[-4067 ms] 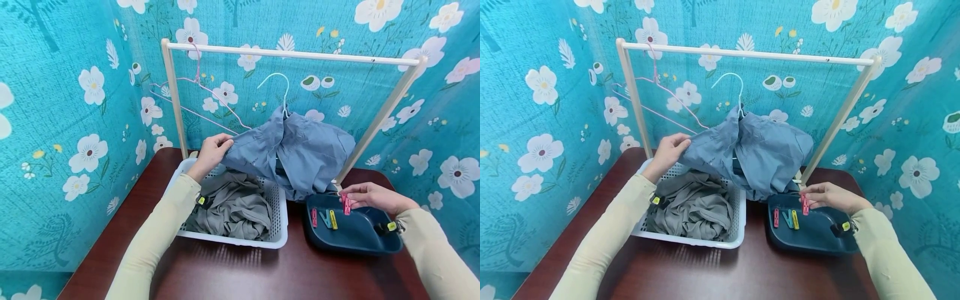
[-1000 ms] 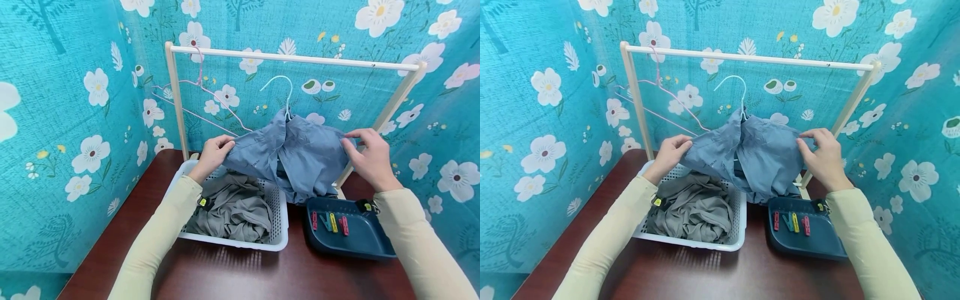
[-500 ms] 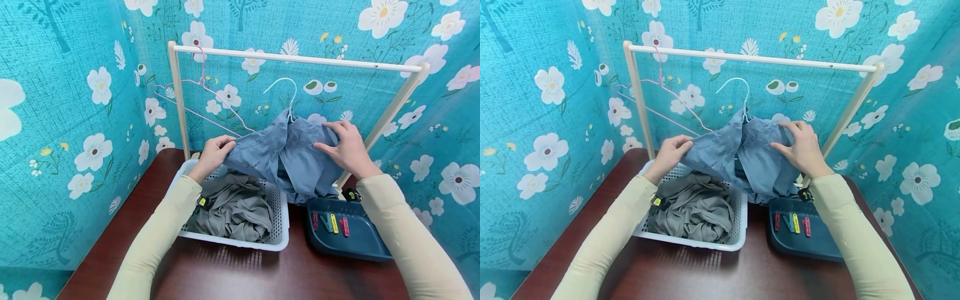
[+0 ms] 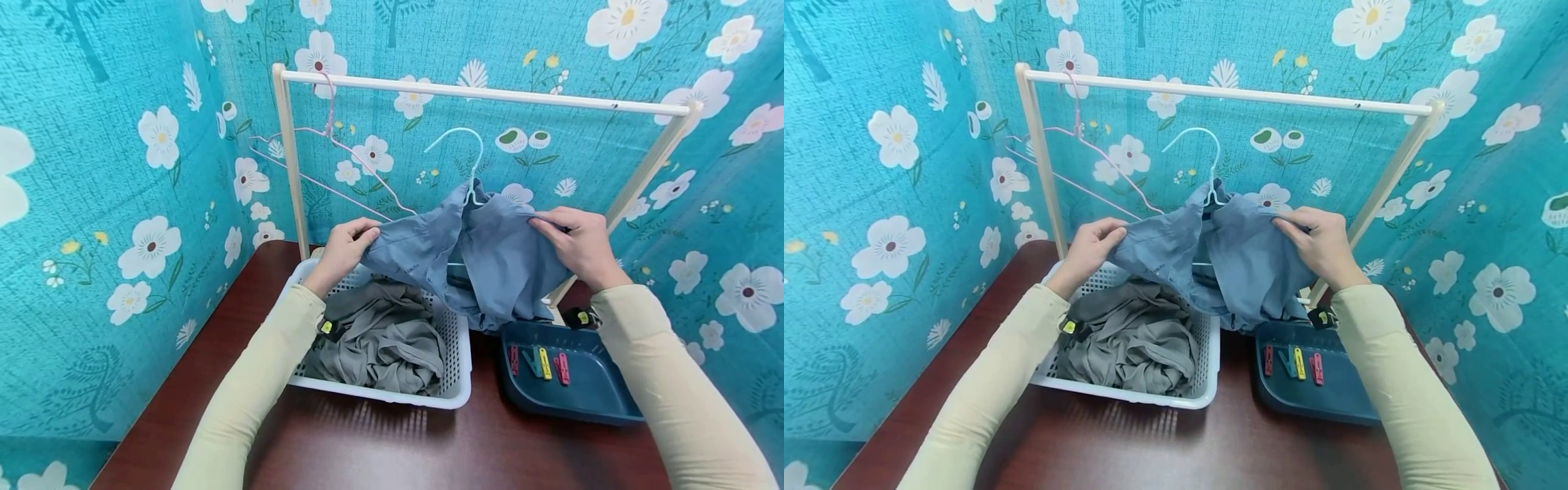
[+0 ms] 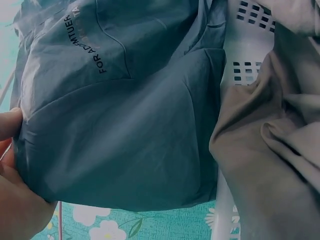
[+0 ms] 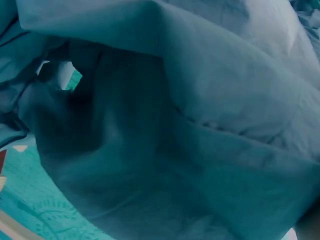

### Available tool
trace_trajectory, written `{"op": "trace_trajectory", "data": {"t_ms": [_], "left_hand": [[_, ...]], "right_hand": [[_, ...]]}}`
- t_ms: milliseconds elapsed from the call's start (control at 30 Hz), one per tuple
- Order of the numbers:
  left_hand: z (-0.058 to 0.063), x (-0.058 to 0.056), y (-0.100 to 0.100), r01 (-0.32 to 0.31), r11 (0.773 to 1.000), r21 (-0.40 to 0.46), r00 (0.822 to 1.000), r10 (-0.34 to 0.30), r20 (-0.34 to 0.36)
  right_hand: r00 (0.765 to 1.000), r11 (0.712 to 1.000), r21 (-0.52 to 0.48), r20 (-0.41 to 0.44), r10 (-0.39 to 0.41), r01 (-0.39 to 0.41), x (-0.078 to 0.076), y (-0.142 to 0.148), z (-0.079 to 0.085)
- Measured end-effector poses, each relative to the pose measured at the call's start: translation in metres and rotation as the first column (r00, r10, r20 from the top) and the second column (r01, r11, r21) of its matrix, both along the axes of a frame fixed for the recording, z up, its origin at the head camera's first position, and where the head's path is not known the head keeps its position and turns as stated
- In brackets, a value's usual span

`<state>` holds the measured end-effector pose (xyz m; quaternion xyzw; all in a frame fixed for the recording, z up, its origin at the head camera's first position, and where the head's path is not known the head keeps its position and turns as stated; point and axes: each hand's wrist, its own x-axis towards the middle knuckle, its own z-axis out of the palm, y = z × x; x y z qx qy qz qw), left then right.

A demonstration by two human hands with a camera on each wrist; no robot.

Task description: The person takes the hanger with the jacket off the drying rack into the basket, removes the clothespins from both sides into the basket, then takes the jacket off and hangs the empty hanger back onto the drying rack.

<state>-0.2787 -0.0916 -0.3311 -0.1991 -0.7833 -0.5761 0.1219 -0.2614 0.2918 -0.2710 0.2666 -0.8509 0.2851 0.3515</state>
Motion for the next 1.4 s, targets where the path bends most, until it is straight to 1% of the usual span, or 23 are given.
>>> {"op": "trace_trajectory", "data": {"t_ms": [100,200,300,433,533,567,633,733,767,833,933,1000,1100,1200,1267,1333,1400], "left_hand": [[-0.001,-0.002,-0.002,-0.023,1.000,0.012,1.000,0.023,-0.002],[-0.001,-0.003,-0.003,-0.041,0.999,0.009,0.999,0.041,0.001],[0.000,-0.003,-0.004,-0.047,0.999,-0.022,0.999,0.047,0.000],[0.005,-0.002,-0.002,-0.065,0.991,-0.113,0.998,0.064,-0.014],[0.011,0.001,0.006,-0.065,0.976,-0.207,0.998,0.059,-0.036],[0.013,0.002,0.009,-0.054,0.970,-0.236,0.998,0.044,-0.047],[0.016,0.003,0.018,-0.020,0.956,-0.291,0.997,-0.004,-0.083],[0.019,0.004,0.029,0.017,0.938,-0.346,0.987,-0.070,-0.143],[0.019,0.005,0.031,0.027,0.936,-0.352,0.984,-0.087,-0.154],[0.019,0.004,0.034,0.027,0.931,-0.365,0.981,-0.094,-0.167],[0.018,0.003,0.033,0.025,0.928,-0.372,0.983,-0.090,-0.160],[0.019,0.003,0.032,0.033,0.926,-0.377,0.983,-0.098,-0.154],[0.020,0.005,0.032,0.047,0.922,-0.385,0.979,-0.119,-0.165],[0.021,0.008,0.036,0.055,0.919,-0.391,0.974,-0.135,-0.181],[0.022,0.009,0.039,0.052,0.917,-0.395,0.973,-0.135,-0.187],[0.023,0.011,0.042,0.033,0.921,-0.387,0.975,-0.115,-0.190],[0.024,0.013,0.043,0.006,0.928,-0.373,0.977,-0.085,-0.195]], "right_hand": [[0.995,0.994,-0.064,0.063,-0.080,0.084,0.001,0.008,-0.001],[0.979,0.979,-0.102,0.122,-0.164,0.177,0.003,0.013,-0.004],[0.970,0.973,-0.112,0.157,-0.185,0.204,0.004,0.016,-0.006],[0.965,0.972,-0.115,0.191,-0.181,0.205,0.005,0.014,-0.006],[0.956,0.970,-0.109,0.221,-0.191,0.219,0.008,0.010,-0.004],[0.953,0.970,-0.105,0.234,-0.192,0.221,0.008,0.008,-0.003],[0.946,0.971,-0.086,0.260,-0.194,0.223,0.010,0.003,-0.001],[0.933,0.974,-0.054,0.303,-0.193,0.219,0.013,-0.003,0.002],[0.929,0.975,-0.048,0.317,-0.193,0.219,0.013,-0.004,0.003],[0.912,0.973,-0.040,0.357,-0.200,0.229,0.014,-0.004,0.004],[0.880,0.969,-0.045,0.432,-0.199,0.242,0.013,0.002,0.004],[0.858,0.969,-0.046,0.476,-0.194,0.245,0.013,0.007,0.004],[0.831,0.970,-0.061,0.530,-0.170,0.237,0.013,0.011,0.002],[0.822,0.967,-0.082,0.547,-0.157,0.239,0.014,0.008,0.000],[0.826,0.962,-0.109,0.543,-0.152,0.249,0.014,0.004,-0.001],[0.836,0.958,-0.146,0.531,-0.136,0.248,0.016,0.000,-0.001],[0.839,0.953,-0.197,0.536,-0.093,0.232,0.016,-0.003,0.000]]}}
